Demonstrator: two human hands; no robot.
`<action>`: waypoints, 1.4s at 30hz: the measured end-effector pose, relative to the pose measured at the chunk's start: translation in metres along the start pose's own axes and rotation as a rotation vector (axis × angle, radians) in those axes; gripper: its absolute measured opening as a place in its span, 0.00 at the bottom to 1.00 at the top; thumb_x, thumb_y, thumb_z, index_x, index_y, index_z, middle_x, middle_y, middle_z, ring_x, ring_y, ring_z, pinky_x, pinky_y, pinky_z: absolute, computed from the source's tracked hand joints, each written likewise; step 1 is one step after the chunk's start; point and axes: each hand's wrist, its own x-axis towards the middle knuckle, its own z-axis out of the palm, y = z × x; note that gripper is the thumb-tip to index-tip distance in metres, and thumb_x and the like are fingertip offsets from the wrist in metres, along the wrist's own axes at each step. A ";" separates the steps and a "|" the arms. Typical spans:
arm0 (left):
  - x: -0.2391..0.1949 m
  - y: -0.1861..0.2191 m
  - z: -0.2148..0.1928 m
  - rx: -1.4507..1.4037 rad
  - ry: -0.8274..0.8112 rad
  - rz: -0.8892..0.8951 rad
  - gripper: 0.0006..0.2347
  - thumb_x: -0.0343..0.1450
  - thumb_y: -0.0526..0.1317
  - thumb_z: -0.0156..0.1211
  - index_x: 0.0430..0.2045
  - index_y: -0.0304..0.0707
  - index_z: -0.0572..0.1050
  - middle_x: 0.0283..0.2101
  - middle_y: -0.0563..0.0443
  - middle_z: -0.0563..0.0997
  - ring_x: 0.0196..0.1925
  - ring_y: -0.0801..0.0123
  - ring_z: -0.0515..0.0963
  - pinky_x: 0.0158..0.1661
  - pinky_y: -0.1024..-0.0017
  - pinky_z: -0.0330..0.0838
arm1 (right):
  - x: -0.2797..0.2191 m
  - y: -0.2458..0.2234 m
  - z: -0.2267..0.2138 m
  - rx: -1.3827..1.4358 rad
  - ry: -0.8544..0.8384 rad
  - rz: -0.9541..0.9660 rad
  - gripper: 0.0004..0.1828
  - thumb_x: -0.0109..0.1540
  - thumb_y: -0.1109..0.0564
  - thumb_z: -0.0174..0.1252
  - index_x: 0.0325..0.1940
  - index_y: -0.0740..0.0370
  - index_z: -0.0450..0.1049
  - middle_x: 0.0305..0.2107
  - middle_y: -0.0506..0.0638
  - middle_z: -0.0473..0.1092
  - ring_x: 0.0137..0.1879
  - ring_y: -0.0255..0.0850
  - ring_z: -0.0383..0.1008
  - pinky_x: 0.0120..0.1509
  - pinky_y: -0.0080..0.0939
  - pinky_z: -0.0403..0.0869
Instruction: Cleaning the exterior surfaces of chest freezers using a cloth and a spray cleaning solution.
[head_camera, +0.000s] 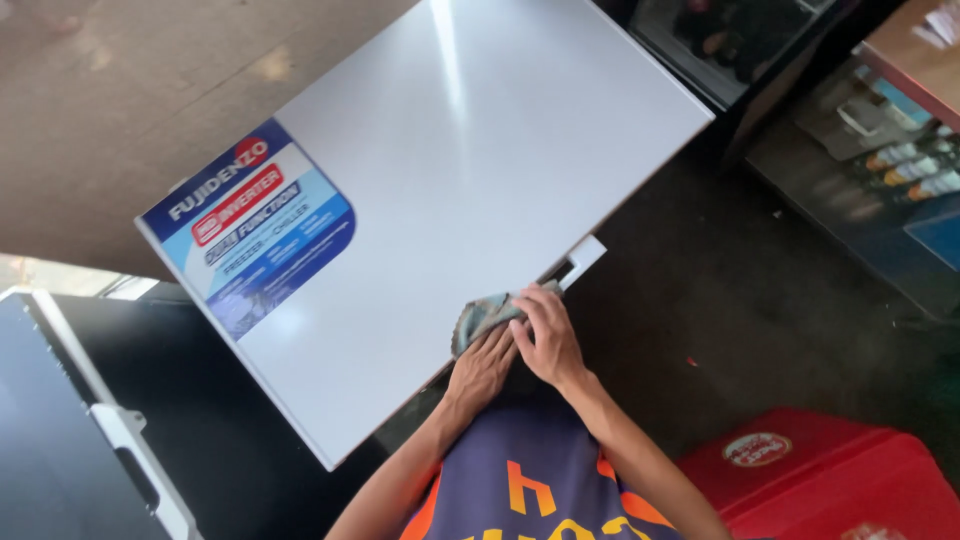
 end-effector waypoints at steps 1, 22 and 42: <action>-0.011 -0.002 -0.006 0.006 0.009 -0.015 0.24 0.72 0.36 0.50 0.65 0.30 0.64 0.70 0.41 0.66 0.74 0.55 0.63 0.70 0.59 0.58 | -0.001 -0.009 0.007 0.005 -0.009 -0.016 0.16 0.64 0.56 0.60 0.54 0.64 0.73 0.56 0.60 0.70 0.67 0.58 0.68 0.72 0.56 0.66; -0.053 -0.048 -0.066 0.035 0.243 -0.815 0.36 0.73 0.53 0.51 0.75 0.35 0.47 0.79 0.36 0.44 0.81 0.49 0.41 0.72 0.48 0.41 | 0.061 -0.106 0.153 0.022 -0.484 -0.270 0.33 0.71 0.40 0.45 0.73 0.63 0.62 0.69 0.58 0.61 0.78 0.54 0.54 0.77 0.63 0.51; 0.180 -0.211 -0.050 0.092 -0.169 -0.656 0.55 0.64 0.77 0.47 0.72 0.23 0.42 0.78 0.32 0.36 0.80 0.47 0.31 0.73 0.52 0.29 | 0.281 0.100 0.152 -0.366 -0.442 -0.092 0.36 0.70 0.29 0.27 0.78 0.42 0.54 0.77 0.43 0.46 0.82 0.46 0.39 0.82 0.64 0.37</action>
